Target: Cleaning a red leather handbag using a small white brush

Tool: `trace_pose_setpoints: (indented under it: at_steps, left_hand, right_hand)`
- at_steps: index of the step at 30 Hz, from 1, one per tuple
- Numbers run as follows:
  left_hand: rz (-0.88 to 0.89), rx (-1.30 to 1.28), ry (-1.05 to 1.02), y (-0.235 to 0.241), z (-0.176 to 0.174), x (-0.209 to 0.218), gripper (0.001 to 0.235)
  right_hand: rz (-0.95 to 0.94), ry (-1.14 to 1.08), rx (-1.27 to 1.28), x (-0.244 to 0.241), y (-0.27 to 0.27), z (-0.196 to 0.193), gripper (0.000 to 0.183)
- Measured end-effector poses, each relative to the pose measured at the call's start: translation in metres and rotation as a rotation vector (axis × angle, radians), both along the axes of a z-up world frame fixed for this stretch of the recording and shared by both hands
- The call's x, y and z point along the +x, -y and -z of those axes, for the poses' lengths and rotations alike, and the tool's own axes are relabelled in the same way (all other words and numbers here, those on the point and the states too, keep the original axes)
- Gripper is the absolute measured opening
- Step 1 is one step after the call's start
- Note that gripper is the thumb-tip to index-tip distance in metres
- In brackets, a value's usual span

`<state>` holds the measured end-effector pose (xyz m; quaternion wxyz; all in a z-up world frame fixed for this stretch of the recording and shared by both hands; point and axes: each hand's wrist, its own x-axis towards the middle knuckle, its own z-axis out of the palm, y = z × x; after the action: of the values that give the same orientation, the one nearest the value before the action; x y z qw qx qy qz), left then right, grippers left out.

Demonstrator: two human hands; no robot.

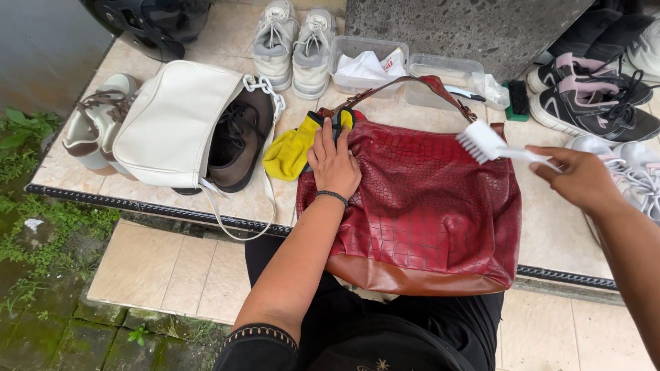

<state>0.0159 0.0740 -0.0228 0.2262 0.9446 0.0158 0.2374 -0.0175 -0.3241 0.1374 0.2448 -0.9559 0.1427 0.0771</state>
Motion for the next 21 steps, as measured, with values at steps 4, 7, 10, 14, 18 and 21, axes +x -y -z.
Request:
trace_pose_setpoints:
  at_steps: [4, 7, 10, 14, 18, 21]
  left_hand:
    - [-0.005, 0.0, 0.012, -0.001, 0.0, 0.0, 0.068]
    - [0.004, 0.0, 0.005, -0.001, 0.001, 0.0, 0.067]
    - [0.007, 0.004, -0.001, 0.0, 0.001, -0.001, 0.067]
    - [0.015, -0.011, 0.004, 0.0, -0.004, -0.003, 0.067]
    - [0.021, -0.028, 0.019, 0.0, -0.008, -0.004, 0.066]
    - [0.033, -0.032, 0.006, -0.001, -0.007, -0.005, 0.066]
  right_hand:
    - [0.014, 0.12, 0.292, -0.019, 0.007, -0.005, 0.045]
    - [-0.021, 0.086, 0.246, -0.023, 0.017, -0.002, 0.046]
    - [-0.025, -0.028, -0.07, -0.014, 0.016, 0.009, 0.048]
    - [-0.013, -0.13, -0.051, 0.006, -0.016, 0.024, 0.044]
    - [-0.085, -0.169, 0.327, 0.01, -0.043, 0.057, 0.047]
    - [-0.082, -0.237, 0.162, -0.012, -0.072, 0.007, 0.042]
